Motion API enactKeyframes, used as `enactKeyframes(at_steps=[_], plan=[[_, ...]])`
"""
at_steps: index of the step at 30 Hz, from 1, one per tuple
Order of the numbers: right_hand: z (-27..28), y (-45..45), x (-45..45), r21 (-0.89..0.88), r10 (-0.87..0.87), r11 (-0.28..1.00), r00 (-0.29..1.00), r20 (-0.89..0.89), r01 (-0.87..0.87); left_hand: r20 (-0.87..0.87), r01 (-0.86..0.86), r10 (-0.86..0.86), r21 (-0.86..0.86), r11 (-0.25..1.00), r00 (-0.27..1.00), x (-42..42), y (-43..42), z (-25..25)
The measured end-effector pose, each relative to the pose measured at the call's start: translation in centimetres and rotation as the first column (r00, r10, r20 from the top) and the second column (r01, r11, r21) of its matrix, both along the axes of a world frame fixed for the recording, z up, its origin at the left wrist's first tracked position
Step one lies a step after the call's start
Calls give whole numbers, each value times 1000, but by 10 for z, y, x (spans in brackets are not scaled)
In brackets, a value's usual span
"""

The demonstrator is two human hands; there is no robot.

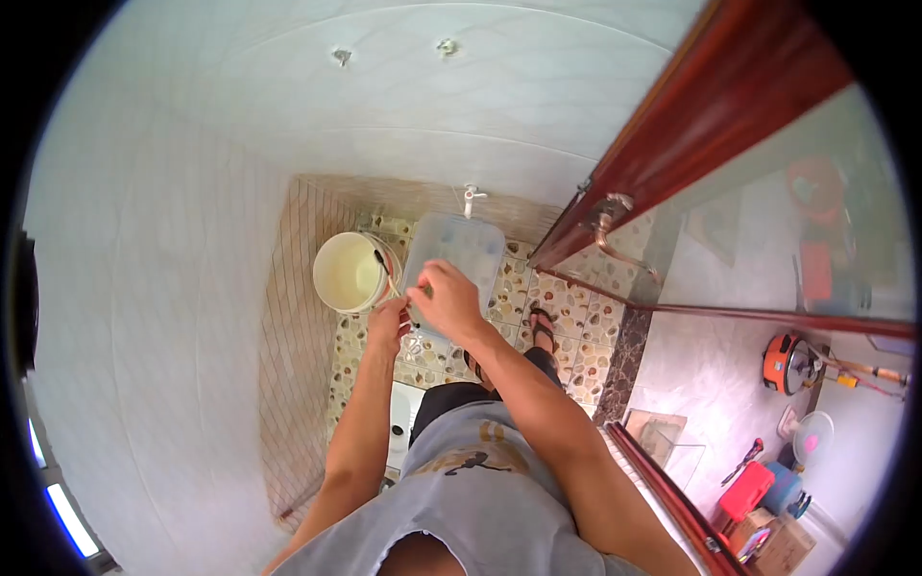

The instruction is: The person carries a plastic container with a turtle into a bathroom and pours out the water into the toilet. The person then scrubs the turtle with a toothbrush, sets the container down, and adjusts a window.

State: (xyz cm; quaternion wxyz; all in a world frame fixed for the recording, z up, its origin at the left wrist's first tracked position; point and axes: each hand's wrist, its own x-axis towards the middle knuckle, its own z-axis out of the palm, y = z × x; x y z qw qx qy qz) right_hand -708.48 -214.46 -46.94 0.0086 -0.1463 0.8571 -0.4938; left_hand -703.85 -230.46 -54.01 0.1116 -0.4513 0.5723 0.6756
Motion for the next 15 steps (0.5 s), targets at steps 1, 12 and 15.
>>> enactKeyframes(at_steps=[1,12,15], plan=[[2,-5,-3,-37,-6,999,998,-65,4,-12,8,-8,-31,999,1000,7,-2,8],[19,-10,28,25,125,992,990,67,-127,-159,29,-49,-123,992,986,50,-31,13],[20,-7,40,-2,111,994,991,70,-111,-189,94,-122,-148,984,974,41,-25,36]])
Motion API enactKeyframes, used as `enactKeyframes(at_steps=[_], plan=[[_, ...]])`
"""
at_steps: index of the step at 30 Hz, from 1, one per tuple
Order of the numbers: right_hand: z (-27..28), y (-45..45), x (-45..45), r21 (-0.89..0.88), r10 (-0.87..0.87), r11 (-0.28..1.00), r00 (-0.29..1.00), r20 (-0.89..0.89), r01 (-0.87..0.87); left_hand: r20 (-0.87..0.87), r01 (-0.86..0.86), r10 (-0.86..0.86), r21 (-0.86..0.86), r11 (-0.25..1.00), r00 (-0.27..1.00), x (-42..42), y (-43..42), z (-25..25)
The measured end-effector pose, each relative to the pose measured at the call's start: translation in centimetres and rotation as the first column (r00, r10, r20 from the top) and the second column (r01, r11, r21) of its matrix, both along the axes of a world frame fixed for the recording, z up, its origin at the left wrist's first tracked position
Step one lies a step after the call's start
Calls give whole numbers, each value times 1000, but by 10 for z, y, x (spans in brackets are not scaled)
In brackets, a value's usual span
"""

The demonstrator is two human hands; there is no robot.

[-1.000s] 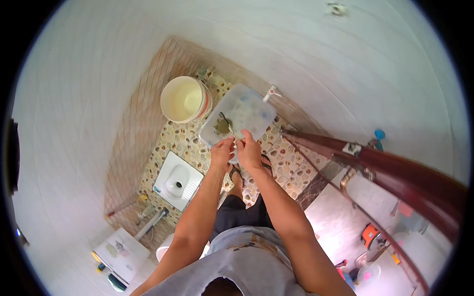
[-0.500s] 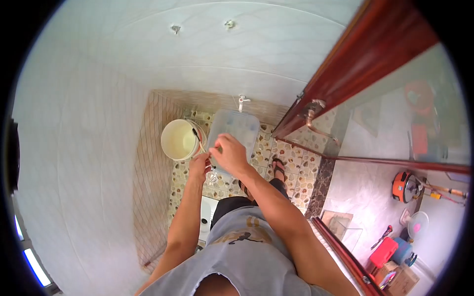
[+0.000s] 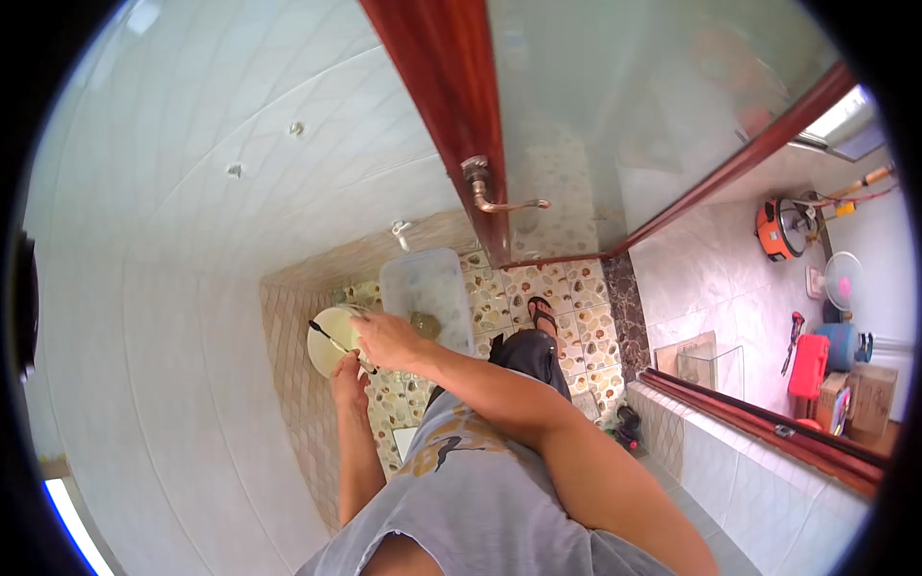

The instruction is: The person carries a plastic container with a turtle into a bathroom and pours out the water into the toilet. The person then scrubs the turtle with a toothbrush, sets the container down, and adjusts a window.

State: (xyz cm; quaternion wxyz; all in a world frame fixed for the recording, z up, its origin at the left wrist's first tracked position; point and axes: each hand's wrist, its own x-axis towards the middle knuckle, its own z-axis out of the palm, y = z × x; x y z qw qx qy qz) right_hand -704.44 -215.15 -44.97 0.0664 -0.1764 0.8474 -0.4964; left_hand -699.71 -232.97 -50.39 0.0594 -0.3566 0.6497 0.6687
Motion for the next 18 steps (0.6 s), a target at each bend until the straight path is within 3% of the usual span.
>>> enactKeyframes(at_steps=[5,8,9,11,14,18], plan=[[19,4,14,-11,-126,992,990,64,127,-59,10,-7,55,998,998,-10,11,46],[30,8,21,-202,-208,963,970,-122,181,-112,34,-24,80,996,993,-12,-1,36],[27,11,20,-206,-214,960,970,-111,188,-123,26,-14,97,995,992,-12,-1,39],[18,8,17,-3,-205,979,977,-59,205,-101,13,-6,71,997,995,-7,0,44],[6,2,22,-88,-258,965,959,-117,249,-82,-17,27,114,993,996,-1,6,48],[4,3,23,-170,-173,973,981,-89,156,-56,-22,28,113,993,998,8,10,52]])
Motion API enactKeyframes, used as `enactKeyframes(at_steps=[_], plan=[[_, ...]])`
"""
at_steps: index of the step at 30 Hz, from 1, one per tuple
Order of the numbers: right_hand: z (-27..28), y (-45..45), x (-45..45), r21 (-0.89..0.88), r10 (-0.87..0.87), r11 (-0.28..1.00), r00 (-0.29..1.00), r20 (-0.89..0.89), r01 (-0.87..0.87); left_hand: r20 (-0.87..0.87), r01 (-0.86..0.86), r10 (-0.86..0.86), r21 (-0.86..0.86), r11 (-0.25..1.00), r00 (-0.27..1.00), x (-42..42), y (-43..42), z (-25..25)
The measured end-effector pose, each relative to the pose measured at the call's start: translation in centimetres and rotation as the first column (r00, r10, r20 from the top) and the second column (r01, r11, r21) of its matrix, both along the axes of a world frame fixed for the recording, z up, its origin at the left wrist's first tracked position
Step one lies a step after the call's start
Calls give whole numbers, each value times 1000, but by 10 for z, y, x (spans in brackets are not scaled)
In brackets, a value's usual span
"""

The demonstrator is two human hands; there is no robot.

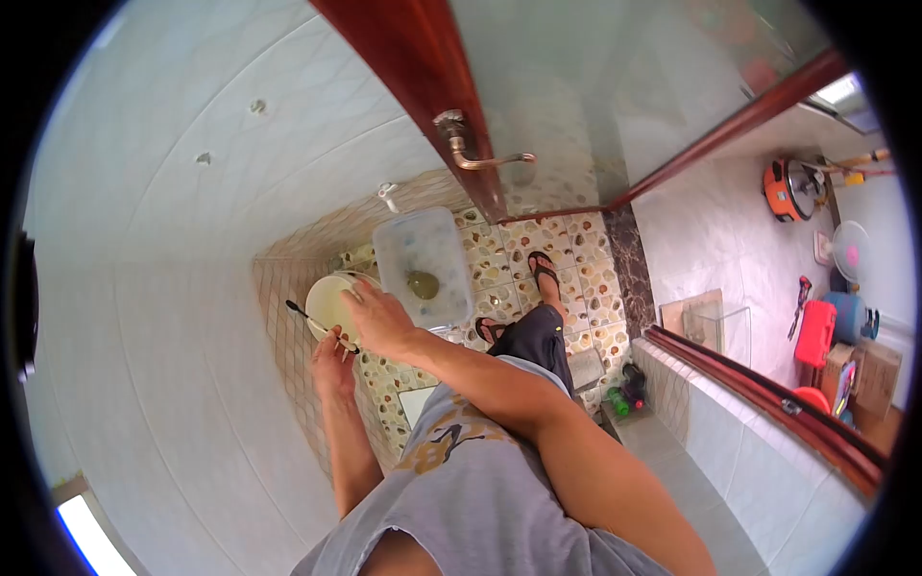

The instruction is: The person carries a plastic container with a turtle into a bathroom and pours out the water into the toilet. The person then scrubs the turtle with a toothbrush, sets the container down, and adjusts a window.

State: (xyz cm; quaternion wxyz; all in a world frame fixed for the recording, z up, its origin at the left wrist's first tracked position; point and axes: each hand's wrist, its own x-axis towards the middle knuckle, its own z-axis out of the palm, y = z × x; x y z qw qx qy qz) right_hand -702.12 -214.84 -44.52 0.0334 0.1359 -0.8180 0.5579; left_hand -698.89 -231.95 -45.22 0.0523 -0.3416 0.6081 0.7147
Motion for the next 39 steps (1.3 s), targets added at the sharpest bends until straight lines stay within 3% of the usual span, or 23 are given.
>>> enactKeyframes(at_steps=[2,10,16,18,19,21,25,27,31,39], plan=[[1,1,2,110,-44,993,998,42,39,25,-20,21,-12,1000,999,6,2,0],[10,1,4,122,26,992,992,124,-41,-6,-72,73,46,996,997,21,-2,-9],[33,-15,-11,62,62,996,998,-7,-61,-23,-85,86,53,995,996,20,-12,-4],[39,-22,-11,75,-14,997,973,-229,32,-23,-89,90,39,995,996,18,-10,1],[27,-26,-10,70,-2,997,973,-231,19,-25,-103,104,34,994,994,20,-9,2],[-4,-30,-15,280,49,960,993,-106,-18,-56,-96,99,52,994,993,17,-12,0],[16,-22,-17,-14,20,1000,999,-31,-21,-69,-63,68,68,996,995,18,-22,-8],[-6,-15,-29,74,-5,997,1000,9,4,-82,-124,131,88,988,988,18,-16,2],[-9,20,-54,69,-17,998,987,160,6,-135,-164,187,160,973,973,21,-24,0],[-5,77,-83,330,210,909,964,166,-254,-108,-432,462,221,875,880,54,-35,-14]])
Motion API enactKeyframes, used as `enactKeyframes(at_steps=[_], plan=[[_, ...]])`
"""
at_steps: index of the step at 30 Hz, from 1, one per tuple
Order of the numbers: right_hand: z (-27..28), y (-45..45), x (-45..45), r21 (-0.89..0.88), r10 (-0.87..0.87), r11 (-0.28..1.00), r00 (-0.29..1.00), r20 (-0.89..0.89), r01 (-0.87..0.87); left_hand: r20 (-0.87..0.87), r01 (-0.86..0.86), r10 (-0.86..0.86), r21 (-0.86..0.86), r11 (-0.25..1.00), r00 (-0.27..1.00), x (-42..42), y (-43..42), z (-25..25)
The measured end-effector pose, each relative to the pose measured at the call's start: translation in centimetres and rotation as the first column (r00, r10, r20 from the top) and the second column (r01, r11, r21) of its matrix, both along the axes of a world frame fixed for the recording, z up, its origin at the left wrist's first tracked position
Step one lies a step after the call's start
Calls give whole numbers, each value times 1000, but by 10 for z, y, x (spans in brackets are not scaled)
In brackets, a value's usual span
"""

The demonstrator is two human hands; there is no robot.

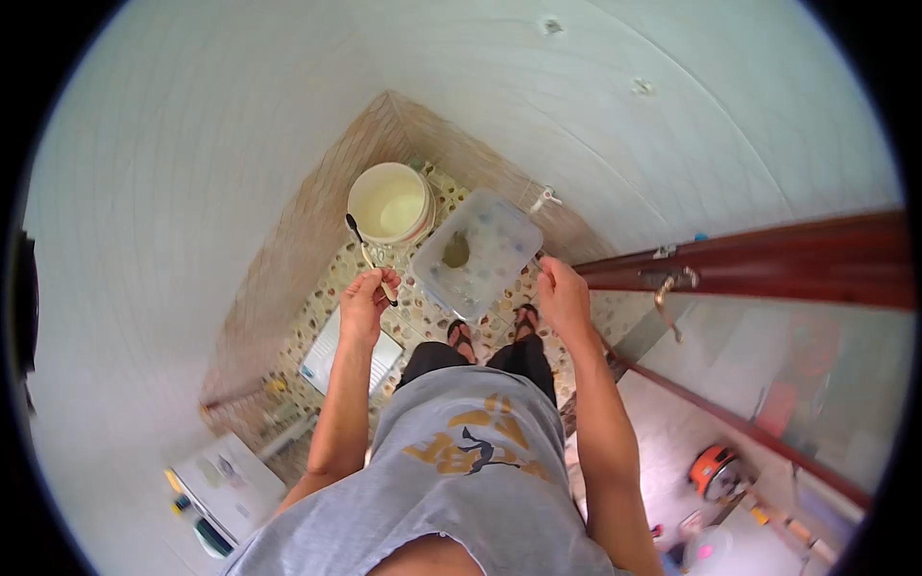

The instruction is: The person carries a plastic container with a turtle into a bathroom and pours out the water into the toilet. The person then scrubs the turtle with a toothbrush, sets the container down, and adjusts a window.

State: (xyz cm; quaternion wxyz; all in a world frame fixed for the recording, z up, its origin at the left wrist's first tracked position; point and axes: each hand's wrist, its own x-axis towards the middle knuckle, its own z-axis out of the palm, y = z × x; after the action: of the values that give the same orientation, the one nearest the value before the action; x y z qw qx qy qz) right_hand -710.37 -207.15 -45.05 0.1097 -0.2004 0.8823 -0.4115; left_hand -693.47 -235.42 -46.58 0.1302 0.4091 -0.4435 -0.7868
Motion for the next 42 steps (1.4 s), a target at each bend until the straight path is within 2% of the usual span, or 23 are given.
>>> enactKeyframes(at_steps=[2,4,6,8,11,14,18,19,21,24,26,29,35,42], plan=[[-10,12,-12,53,64,997,997,-46,-61,41,-83,83,-7,997,996,5,9,-4],[-16,17,-20,63,162,985,987,-21,-160,47,-163,162,8,987,986,10,21,-3],[-19,16,-29,48,156,986,986,60,-159,83,-178,178,-11,984,980,12,30,-2],[-26,18,-41,59,228,971,970,86,-233,107,-269,267,2,963,958,10,45,-8],[-27,19,-56,83,298,950,953,51,-302,80,-311,309,3,951,948,7,63,-6],[-34,19,-74,69,322,940,936,143,-334,59,-385,385,-8,923,921,3,79,4],[-57,2,-93,67,404,904,894,193,-423,79,-510,510,-19,860,857,3,104,8],[-56,-6,-94,33,426,897,881,204,-441,71,-537,534,31,843,843,5,112,14],[-61,-18,-98,4,456,884,863,218,-468,74,-546,544,13,838,836,14,124,6],[-64,-33,-106,-30,481,876,867,132,-481,62,-557,556,2,830,829,18,137,3],[-63,-44,-107,-153,390,920,881,268,-361,94,-575,573,-7,818,814,21,141,4],[-63,-54,-113,-202,414,908,861,296,-367,74,-607,606,-10,795,792,23,144,11],[-36,-61,-112,-202,338,938,869,362,-280,29,-643,643,-7,766,766,38,146,8],[-28,-55,-121,-159,308,950,889,339,-268,25,-651,650,19,759,759,43,154,-6]])
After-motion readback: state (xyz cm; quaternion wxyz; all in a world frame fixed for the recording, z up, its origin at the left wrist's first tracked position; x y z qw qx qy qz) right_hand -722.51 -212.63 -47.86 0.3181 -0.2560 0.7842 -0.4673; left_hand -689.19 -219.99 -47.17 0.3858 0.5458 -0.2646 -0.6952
